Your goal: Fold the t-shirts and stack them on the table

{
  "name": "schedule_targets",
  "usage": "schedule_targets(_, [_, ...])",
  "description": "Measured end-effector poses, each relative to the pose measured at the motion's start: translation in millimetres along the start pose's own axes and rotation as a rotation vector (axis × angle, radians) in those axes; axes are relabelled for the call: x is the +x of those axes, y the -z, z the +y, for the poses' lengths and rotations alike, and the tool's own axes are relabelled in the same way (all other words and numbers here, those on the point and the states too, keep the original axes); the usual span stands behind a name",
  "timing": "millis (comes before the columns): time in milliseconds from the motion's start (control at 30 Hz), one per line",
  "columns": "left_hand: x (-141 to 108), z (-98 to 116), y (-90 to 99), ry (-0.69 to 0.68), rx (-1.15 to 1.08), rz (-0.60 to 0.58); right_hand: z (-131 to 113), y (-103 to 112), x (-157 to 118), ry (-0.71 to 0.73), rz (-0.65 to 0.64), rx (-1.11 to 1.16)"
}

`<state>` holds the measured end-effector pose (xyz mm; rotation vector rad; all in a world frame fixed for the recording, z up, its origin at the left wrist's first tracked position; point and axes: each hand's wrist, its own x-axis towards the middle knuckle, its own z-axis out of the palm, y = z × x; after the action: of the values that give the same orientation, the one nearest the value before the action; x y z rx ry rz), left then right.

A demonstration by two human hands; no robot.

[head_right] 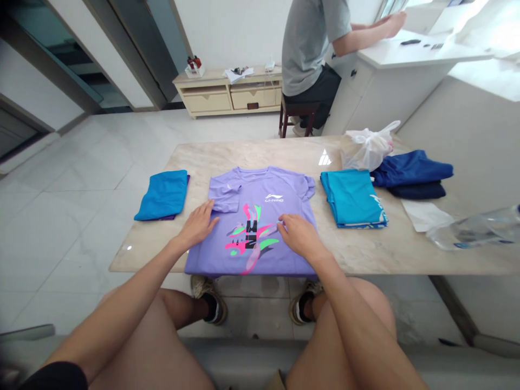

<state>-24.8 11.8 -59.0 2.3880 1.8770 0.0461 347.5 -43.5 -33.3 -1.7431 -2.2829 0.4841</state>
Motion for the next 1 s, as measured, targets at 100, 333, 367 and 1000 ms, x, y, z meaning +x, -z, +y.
schedule_targets(100, [-11.1,3.8,-2.5,0.053,0.082,-0.019,9.5,-10.2,-0.3,-0.003,0.038,0.003])
schedule_targets(333, [-18.2,-15.2,18.8,0.183,0.03,-0.039,-5.4,-41.4,45.9,0.004,0.107,0.076])
schedule_targets(367, [-21.4,-20.2,20.1,0.202,0.023,-0.042,-17.3,-46.8,63.3,0.003,0.104,0.085])
schedule_targets(1000, [-56.4,-37.4,32.3,0.252,-0.095,-0.138,-116.2,-84.0,217.3,-0.431,0.027,0.467])
